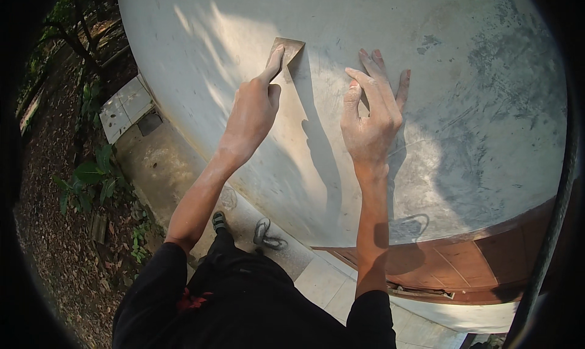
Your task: The person scrapes a wall using a putty knife.
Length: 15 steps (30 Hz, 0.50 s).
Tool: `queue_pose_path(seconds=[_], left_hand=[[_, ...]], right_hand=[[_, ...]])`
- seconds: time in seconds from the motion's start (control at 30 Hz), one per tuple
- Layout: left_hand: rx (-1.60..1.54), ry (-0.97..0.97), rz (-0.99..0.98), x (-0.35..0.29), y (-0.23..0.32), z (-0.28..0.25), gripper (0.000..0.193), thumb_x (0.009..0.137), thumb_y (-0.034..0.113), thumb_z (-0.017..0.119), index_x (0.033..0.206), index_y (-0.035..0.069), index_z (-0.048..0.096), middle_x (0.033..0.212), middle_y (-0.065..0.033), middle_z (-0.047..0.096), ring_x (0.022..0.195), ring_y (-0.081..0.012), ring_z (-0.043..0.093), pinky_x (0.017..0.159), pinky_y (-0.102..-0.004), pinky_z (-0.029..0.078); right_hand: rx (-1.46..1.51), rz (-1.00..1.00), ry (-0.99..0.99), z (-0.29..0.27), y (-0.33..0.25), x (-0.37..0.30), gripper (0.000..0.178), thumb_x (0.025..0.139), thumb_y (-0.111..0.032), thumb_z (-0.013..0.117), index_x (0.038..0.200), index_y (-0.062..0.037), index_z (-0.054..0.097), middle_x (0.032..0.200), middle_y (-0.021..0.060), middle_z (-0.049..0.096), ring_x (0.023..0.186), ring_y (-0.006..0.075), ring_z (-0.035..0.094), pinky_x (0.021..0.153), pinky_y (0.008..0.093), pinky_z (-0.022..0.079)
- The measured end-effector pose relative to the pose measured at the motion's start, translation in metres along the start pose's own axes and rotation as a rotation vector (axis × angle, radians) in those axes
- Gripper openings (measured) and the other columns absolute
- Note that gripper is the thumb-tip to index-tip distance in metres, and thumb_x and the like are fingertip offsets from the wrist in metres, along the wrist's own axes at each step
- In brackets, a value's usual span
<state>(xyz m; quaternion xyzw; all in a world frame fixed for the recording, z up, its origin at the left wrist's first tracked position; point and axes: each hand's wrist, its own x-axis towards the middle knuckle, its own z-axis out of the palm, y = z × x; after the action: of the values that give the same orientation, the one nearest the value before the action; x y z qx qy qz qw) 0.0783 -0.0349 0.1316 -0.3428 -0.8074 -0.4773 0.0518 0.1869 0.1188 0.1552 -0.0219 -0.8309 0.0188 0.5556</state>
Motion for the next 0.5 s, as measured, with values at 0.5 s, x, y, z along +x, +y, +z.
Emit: queue_pose_path(seconds=[0.5], left_hand=[[-0.223, 0.113, 0.127, 0.023, 0.011, 0.002, 0.064, 0.088, -0.003, 0.044, 0.151, 0.003, 0.03, 0.06, -0.0241, 0.053, 0.048, -0.0253, 0.048, 0.06, -0.046, 0.042]], right_hand=[[-0.106, -0.007, 0.024, 0.011, -0.007, -0.018, 0.018, 0.091, -0.008, 0.057, 0.1, -0.0125, 0.072, 0.125, 0.007, 0.067, 0.128, 0.0258, 0.056, 0.12, 0.0574, 0.015]])
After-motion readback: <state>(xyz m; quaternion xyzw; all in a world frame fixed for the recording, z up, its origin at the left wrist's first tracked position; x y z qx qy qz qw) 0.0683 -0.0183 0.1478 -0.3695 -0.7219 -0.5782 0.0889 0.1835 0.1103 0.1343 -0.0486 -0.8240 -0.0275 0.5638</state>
